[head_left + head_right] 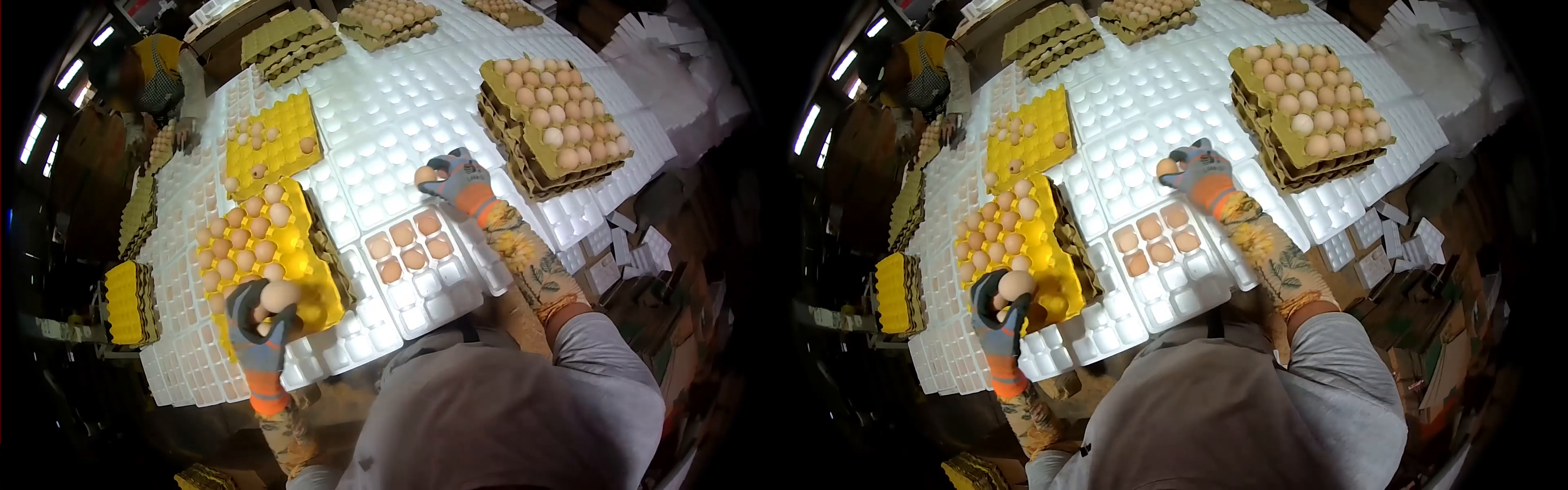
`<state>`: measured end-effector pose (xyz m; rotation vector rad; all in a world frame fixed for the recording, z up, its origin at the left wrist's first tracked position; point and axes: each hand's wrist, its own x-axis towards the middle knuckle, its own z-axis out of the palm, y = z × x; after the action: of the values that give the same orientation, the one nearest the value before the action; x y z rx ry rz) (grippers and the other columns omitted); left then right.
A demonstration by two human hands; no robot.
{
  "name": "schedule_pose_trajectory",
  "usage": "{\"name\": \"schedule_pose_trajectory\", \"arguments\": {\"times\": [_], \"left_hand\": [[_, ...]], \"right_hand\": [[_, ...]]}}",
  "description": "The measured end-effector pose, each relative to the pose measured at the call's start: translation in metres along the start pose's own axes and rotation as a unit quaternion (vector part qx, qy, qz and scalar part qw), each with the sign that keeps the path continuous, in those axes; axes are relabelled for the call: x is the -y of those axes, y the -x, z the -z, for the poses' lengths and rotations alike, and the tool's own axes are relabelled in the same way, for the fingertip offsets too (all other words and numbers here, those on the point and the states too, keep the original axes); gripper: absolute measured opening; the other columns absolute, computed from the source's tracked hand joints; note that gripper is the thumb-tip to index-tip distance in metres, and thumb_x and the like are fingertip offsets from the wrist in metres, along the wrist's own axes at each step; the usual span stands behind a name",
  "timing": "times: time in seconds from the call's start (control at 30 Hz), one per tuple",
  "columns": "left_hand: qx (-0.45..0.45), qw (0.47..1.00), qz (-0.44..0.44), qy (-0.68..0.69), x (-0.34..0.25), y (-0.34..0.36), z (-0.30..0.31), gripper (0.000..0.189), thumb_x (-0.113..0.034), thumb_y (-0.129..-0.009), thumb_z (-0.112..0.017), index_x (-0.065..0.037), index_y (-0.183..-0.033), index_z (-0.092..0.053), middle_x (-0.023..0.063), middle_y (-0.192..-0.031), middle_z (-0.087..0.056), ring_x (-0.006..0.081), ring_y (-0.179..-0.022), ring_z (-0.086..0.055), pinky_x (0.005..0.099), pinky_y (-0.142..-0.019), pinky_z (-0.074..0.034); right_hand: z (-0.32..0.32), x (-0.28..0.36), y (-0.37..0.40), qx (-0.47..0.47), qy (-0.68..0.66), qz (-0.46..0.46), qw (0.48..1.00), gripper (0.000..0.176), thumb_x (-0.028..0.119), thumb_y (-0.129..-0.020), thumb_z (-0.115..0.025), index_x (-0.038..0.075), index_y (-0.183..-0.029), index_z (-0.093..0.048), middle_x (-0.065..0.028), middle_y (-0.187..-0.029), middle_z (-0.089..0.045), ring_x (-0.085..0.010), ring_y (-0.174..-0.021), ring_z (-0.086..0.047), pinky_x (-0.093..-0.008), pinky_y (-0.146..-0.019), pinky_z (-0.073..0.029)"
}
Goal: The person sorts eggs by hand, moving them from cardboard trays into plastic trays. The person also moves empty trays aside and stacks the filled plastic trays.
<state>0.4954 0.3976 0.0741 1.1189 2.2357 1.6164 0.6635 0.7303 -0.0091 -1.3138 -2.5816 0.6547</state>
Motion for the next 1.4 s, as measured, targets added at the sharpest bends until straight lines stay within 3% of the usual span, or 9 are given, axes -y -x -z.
{"name": "schedule_pose_trajectory", "arguments": {"times": [0.13,0.3,0.67,0.77,0.9,1.0,1.13,1.27,1.4], "left_hand": [[0.116,0.974,-0.140,-0.139,-0.027,-0.023,-0.125,0.047,-0.013,-0.064,-0.079,-0.004,-0.106,-0.062,0.0136,-0.107,-0.054,0.0293,-0.097,-0.056,0.0358,-0.084,-0.047],[0.188,0.922,0.027,-0.338,0.033,-0.079,-0.263,0.044,-0.035,-0.072,-0.070,-0.022,-0.113,-0.060,0.0066,-0.113,-0.052,0.0271,-0.098,-0.058,0.0376,-0.081,-0.049],[0.328,0.810,0.077,-0.481,0.056,-0.117,-0.258,0.038,-0.029,-0.084,-0.059,-0.014,-0.118,-0.056,0.0086,-0.110,-0.055,0.0256,-0.088,-0.062,0.0369,-0.078,-0.050],[0.055,0.935,0.300,0.181,0.083,-0.142,-0.267,0.036,-0.019,-0.083,-0.066,-0.010,-0.118,-0.059,0.0062,-0.108,-0.059,0.0125,-0.090,-0.055,0.0285,-0.075,-0.049],[0.022,0.996,-0.042,-0.080,0.154,-0.146,-0.305,0.038,-0.001,-0.079,-0.054,-0.012,-0.114,-0.062,0.0133,-0.116,-0.054,0.0311,-0.110,-0.051,0.0389,-0.094,-0.042],[-0.064,0.993,-0.065,-0.076,0.109,-0.128,-0.279,0.037,-0.001,-0.081,-0.051,-0.013,-0.114,-0.061,0.0138,-0.120,-0.051,0.0310,-0.114,-0.048,0.0382,-0.098,-0.039],[-0.026,0.991,-0.078,-0.106,0.002,-0.064,-0.187,0.036,0.000,-0.077,-0.060,-0.008,-0.112,-0.063,0.0138,-0.118,-0.054,0.0295,-0.113,-0.049,0.0374,-0.097,-0.039],[-0.107,0.927,-0.047,-0.356,0.030,-0.025,-0.058,0.047,-0.001,-0.069,-0.065,-0.012,-0.115,-0.062,0.0133,-0.114,-0.053,0.0304,-0.106,-0.051,0.0396,-0.091,-0.042],[0.044,0.851,-0.028,-0.522,0.050,-0.027,-0.006,0.061,-0.007,-0.068,-0.068,-0.021,-0.126,-0.053,0.0101,-0.113,-0.054,0.0300,-0.100,-0.054,0.0425,-0.081,-0.045]], "right_hand": [[-0.023,-0.045,-0.025,-0.015,0.057,-0.029,0.998,0.044,0.040,-0.072,-0.069,0.018,-0.109,-0.064,-0.0095,-0.114,-0.052,-0.0226,-0.106,-0.053,-0.0357,-0.086,-0.048],[-0.030,-0.059,-0.026,-0.006,0.044,0.054,0.998,0.034,0.035,-0.083,-0.056,0.020,-0.113,-0.063,-0.0132,-0.113,-0.051,-0.0292,-0.101,-0.055,-0.0390,-0.083,-0.048],[-0.047,-0.057,-0.081,0.045,0.068,0.104,0.991,0.037,0.025,-0.085,-0.052,0.020,-0.121,-0.051,-0.0113,-0.108,-0.055,-0.0273,-0.092,-0.061,-0.0389,-0.079,-0.050],[-0.057,-0.041,-0.080,-0.020,-0.086,0.076,0.993,0.033,0.026,-0.086,-0.051,0.017,-0.117,-0.058,-0.0116,-0.103,-0.059,-0.0296,-0.092,-0.060,-0.0401,-0.080,-0.049],[-0.092,-0.028,-0.090,-0.097,-0.297,0.064,0.948,0.032,0.023,-0.084,-0.054,0.014,-0.115,-0.059,-0.0119,-0.104,-0.060,-0.0328,-0.093,-0.058,-0.0391,-0.081,-0.048],[-0.096,-0.013,-0.090,-0.146,-0.418,0.139,0.886,0.039,0.003,-0.083,-0.051,0.010,-0.121,-0.055,-0.0140,-0.106,-0.058,-0.0323,-0.095,-0.057,-0.0380,-0.081,-0.047],[-0.107,-0.006,-0.098,-0.204,-0.195,0.291,0.914,0.031,0.009,-0.083,-0.056,0.010,-0.113,-0.061,-0.0122,-0.100,-0.060,-0.0304,-0.091,-0.057,-0.0387,-0.079,-0.047],[-0.080,0.063,-0.075,-0.063,-0.353,0.291,0.887,0.021,0.019,-0.079,-0.066,0.013,-0.099,-0.067,-0.0098,-0.095,-0.062,-0.0280,-0.089,-0.058,-0.0378,-0.073,-0.049],[-0.075,0.169,-0.044,-0.032,-0.169,0.413,0.894,0.041,0.037,-0.076,-0.066,0.013,-0.109,-0.059,-0.0087,-0.107,-0.058,-0.0283,-0.097,-0.056,-0.0365,-0.086,-0.045]]}}
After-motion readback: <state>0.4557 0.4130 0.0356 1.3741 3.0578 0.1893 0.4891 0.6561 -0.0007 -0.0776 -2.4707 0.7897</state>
